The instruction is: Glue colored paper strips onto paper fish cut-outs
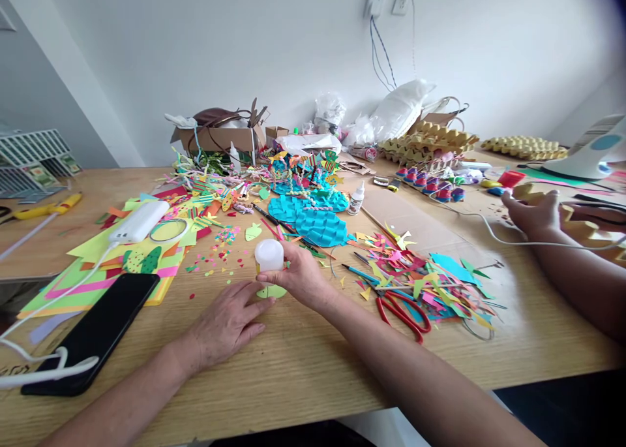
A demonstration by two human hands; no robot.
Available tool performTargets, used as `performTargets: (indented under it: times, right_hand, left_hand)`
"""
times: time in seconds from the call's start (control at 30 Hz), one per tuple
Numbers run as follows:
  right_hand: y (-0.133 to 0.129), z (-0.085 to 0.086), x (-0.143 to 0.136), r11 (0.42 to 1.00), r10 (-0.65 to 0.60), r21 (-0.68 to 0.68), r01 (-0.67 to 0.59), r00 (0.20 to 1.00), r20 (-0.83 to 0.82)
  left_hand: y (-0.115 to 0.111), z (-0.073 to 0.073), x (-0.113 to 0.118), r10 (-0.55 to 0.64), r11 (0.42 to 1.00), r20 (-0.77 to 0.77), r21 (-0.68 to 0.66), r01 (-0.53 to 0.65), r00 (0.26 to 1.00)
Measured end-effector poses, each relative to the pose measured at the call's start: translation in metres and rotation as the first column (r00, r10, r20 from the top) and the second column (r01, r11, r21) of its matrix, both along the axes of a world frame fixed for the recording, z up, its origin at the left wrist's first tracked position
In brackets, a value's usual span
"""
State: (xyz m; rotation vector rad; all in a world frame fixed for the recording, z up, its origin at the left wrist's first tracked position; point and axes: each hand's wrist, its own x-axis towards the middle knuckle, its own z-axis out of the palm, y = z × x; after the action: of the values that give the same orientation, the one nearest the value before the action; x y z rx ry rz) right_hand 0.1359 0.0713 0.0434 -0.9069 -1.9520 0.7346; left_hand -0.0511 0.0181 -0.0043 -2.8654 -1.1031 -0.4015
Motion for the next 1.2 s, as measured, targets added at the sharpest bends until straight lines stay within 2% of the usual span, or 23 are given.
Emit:
performTargets:
  times: [0.2, 0.43, 0.87, 1.2]
  right_hand:
    - [-0.0003, -0.001, 0.001, 1.0, 0.008, 0.002, -0.008, 1.0, -0.01]
    - [-0.0059, 0.0018, 0.0017, 0.999, -0.004, -0.048, 0.007, 0.998, 0.059]
    - [-0.0093, 0.0026, 0.0039, 0.998, 0.018, -0.065, -0.016, 0.999, 0.028]
    - [-0.0091, 0.0026, 0.0029, 0.998, 0.028, -0.058, -0.026, 0.999, 0.029]
  left_hand:
    - [-0.0008, 0.0037, 0.0021, 0.01, 1.0, 0.022, -0.02, -0.01, 1.0]
    - [-0.0016, 0.0062, 0.0033, 0.019, 0.999, 0.0, -0.043, -0.019, 1.0]
    - [-0.0034, 0.0089, 0.0011, -0.023, 0.999, 0.081, 0.031, 0.021, 0.996]
    - [-0.0011, 0.0081, 0.0037, -0.031, 0.997, 0.08, 0.069, 0.025, 0.996]
